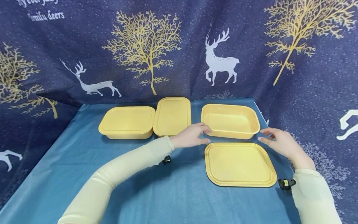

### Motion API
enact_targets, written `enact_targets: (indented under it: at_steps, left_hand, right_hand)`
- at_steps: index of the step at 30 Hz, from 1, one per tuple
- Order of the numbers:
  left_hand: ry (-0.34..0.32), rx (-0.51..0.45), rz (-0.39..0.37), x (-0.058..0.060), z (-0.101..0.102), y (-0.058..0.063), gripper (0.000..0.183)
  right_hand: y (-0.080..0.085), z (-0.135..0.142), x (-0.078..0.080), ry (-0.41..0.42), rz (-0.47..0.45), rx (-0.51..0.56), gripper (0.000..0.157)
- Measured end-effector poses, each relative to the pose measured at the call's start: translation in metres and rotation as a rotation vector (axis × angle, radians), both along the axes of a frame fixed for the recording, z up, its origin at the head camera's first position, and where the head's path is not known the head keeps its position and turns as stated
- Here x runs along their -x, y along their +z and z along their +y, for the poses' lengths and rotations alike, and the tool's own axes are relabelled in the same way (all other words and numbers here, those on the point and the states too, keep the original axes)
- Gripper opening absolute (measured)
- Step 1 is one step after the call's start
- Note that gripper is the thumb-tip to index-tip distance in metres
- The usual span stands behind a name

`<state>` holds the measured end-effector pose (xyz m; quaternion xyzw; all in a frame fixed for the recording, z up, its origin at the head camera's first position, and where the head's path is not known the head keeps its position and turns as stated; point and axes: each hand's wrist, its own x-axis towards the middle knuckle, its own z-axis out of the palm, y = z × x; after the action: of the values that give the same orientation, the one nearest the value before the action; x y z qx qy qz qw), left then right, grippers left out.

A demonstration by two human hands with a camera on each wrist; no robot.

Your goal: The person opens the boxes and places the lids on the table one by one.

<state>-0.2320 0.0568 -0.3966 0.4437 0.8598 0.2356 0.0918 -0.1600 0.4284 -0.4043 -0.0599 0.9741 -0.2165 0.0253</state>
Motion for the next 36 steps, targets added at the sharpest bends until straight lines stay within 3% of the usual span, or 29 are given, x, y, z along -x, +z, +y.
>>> enact_targets:
  at_steps: [6, 10, 16, 25, 36]
  left_hand:
    - [0.05, -0.017, 0.075, 0.013, -0.03, 0.022, 0.04]
    - [0.114, -0.023, 0.083, 0.022, -0.056, 0.032, 0.039]
    - [0.194, -0.023, 0.102, 0.03, -0.098, 0.044, 0.039]
    - [0.312, -0.042, 0.08, 0.032, -0.159, 0.05, 0.04]
    - [0.422, -0.04, 0.119, 0.029, -0.213, 0.059, 0.04]
  right_hand:
    - [0.01, -0.013, 0.013, 0.011, 0.097, -0.018, 0.047]
    - [0.017, -0.027, 0.023, 0.042, 0.167, -0.016, 0.042]
    - [0.032, -0.049, 0.034, 0.069, 0.143, 0.024, 0.047]
    - [0.046, -0.083, 0.052, 0.129, 0.159, 0.016, 0.046]
    - [0.057, -0.127, 0.073, 0.224, 0.225, 0.016, 0.039]
